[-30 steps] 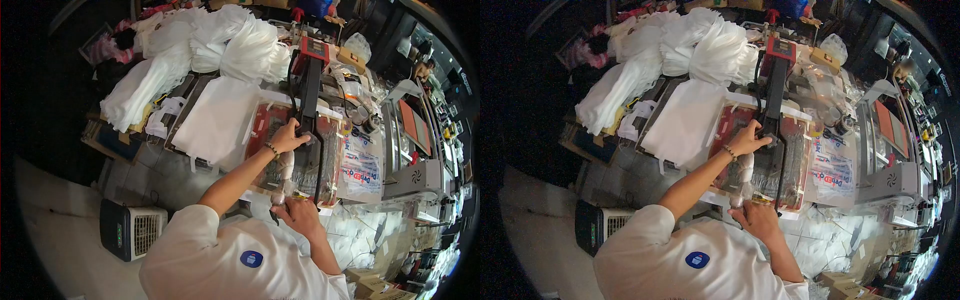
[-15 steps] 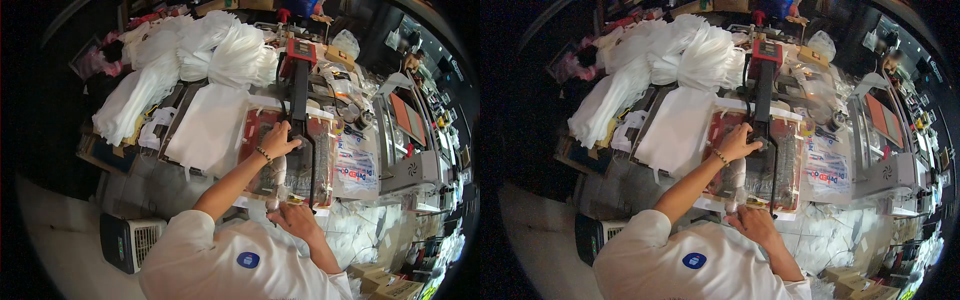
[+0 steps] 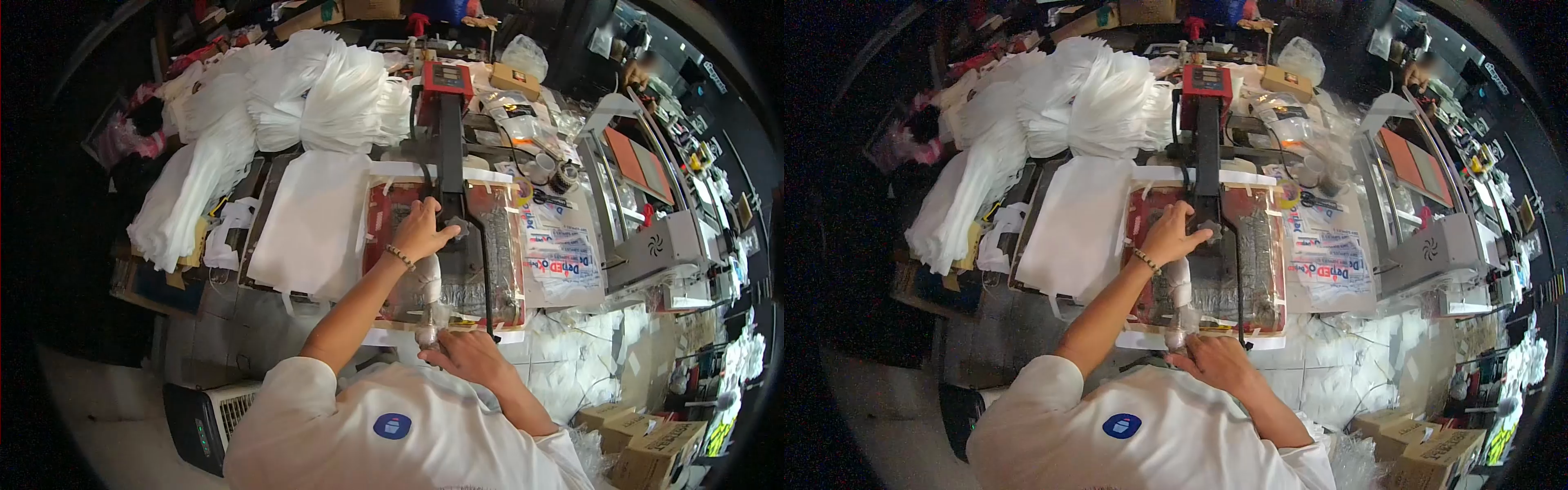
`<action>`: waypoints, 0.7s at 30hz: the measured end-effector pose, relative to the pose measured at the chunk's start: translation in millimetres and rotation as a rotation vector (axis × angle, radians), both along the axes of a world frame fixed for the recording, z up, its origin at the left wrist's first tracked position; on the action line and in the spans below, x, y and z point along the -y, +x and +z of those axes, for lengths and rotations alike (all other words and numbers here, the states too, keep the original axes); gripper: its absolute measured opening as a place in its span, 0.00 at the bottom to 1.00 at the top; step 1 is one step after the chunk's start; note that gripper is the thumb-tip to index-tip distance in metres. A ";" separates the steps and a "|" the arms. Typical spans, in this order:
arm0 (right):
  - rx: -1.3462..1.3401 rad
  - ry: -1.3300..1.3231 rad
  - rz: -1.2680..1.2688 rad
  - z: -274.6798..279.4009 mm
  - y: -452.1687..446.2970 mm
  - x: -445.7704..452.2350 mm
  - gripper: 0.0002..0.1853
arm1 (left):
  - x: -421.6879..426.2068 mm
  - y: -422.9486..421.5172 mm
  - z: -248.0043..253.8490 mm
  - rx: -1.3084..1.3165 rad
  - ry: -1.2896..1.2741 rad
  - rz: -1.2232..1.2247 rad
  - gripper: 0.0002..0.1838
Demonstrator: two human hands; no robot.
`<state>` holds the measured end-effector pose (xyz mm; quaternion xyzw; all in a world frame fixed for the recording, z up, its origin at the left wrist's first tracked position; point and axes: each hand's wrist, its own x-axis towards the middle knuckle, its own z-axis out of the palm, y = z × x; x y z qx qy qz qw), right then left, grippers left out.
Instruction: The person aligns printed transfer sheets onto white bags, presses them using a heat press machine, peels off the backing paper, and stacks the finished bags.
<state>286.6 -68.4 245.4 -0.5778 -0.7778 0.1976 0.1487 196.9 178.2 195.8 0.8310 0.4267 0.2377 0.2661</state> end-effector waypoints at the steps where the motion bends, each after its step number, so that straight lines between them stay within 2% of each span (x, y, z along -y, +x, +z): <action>1: 0.002 -0.002 -0.012 -0.5 0.0 0.6 0.34 | -1.2 0.3 -3.8 0.016 0.000 -0.003 0.35; 4: 0.003 -0.013 -0.016 1.4 -1.0 1.1 0.33 | 0.4 -1.6 -3.2 0.023 -0.033 -0.020 0.36; 7: 0.041 -0.136 -0.031 5.2 -1.2 1.7 0.34 | 2.8 -0.6 -4.1 0.043 -0.030 0.028 0.37; 12: -0.001 -0.065 -0.004 -1.3 1.3 2.6 0.35 | 3.6 -1.9 -2.8 0.050 0.022 0.022 0.38; 14: 0.014 -0.053 -0.001 1.4 1.8 3.5 0.34 | 4.7 -2.7 1.5 0.002 -0.122 0.038 0.39; 18: 0.027 0.078 0.017 -4.2 3.3 5.6 0.30 | 4.0 -3.0 -6.3 -0.013 -0.146 0.052 0.41; 21: 0.038 0.080 0.026 -1.1 3.6 5.7 0.30 | 6.6 -3.9 -3.9 0.071 -0.145 0.034 0.39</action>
